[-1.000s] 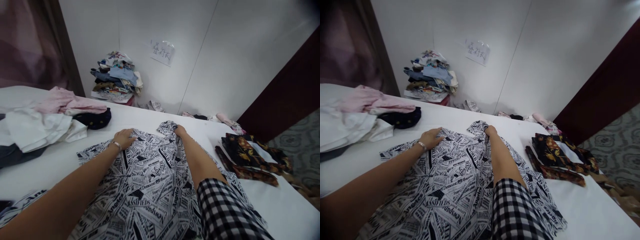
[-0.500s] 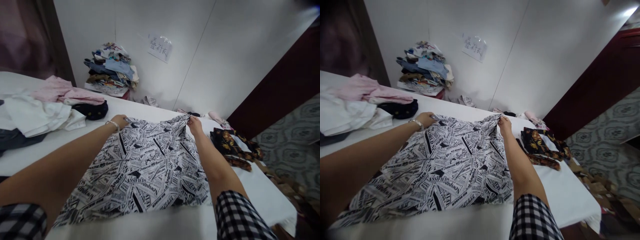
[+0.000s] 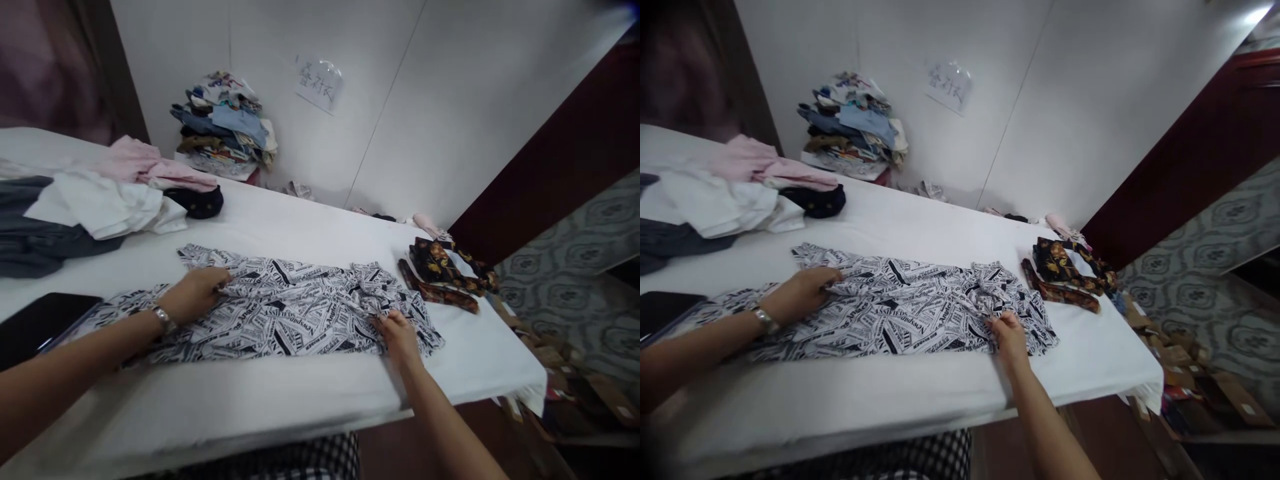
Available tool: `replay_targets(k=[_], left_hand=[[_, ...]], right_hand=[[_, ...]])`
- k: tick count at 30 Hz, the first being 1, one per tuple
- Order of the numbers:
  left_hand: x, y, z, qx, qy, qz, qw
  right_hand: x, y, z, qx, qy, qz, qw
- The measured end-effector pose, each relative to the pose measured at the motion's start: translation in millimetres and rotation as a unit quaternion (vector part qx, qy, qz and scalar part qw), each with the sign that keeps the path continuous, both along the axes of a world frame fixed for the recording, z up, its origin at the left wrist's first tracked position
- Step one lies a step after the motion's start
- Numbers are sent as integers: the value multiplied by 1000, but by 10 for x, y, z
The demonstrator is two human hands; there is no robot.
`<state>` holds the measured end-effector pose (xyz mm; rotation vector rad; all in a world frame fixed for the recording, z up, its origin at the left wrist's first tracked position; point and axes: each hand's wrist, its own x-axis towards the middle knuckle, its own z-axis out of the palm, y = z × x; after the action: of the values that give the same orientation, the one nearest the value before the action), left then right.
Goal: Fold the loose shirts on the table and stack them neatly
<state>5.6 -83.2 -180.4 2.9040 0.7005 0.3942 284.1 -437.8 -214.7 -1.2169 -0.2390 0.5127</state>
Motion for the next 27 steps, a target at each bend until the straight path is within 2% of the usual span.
replay_targets(k=[2,5,7,10,13,15,18,21,23,25,27], left_hand=[[-4,-81,47,11,-19,14,1000],[52,-191,242,21,-78,49,996],[67,-270,345,33,-82,61,994],[9,-385,375,48,-22,56,997],[-100,-446,304,44,29,51,997],[-162,-440,228,33,49,60,996],[-199,-374,67,33,48,63,996],[-151,-315,-124,64,12,32,997],[-84,-329,-202,76,-1,-1,997],[-15,-394,-187,78,-1,-31,996],[33,-496,-76,77,6,-39,996]], right_hand=[[-91,-42,32,14,3,-15,1000],[-181,-87,168,59,-34,-34,997],[-247,-147,214,55,-58,-28,996],[-330,-304,139,-5,-75,4,997],[-334,-473,20,-104,-121,56,986],[-288,-528,32,-166,-181,55,968],[-172,-441,231,-221,-301,-1,928],[-33,-146,471,-312,-412,-2,856],[64,93,540,-402,-431,32,807],[162,284,527,-466,-411,62,781],[259,373,482,-481,-388,68,783]])
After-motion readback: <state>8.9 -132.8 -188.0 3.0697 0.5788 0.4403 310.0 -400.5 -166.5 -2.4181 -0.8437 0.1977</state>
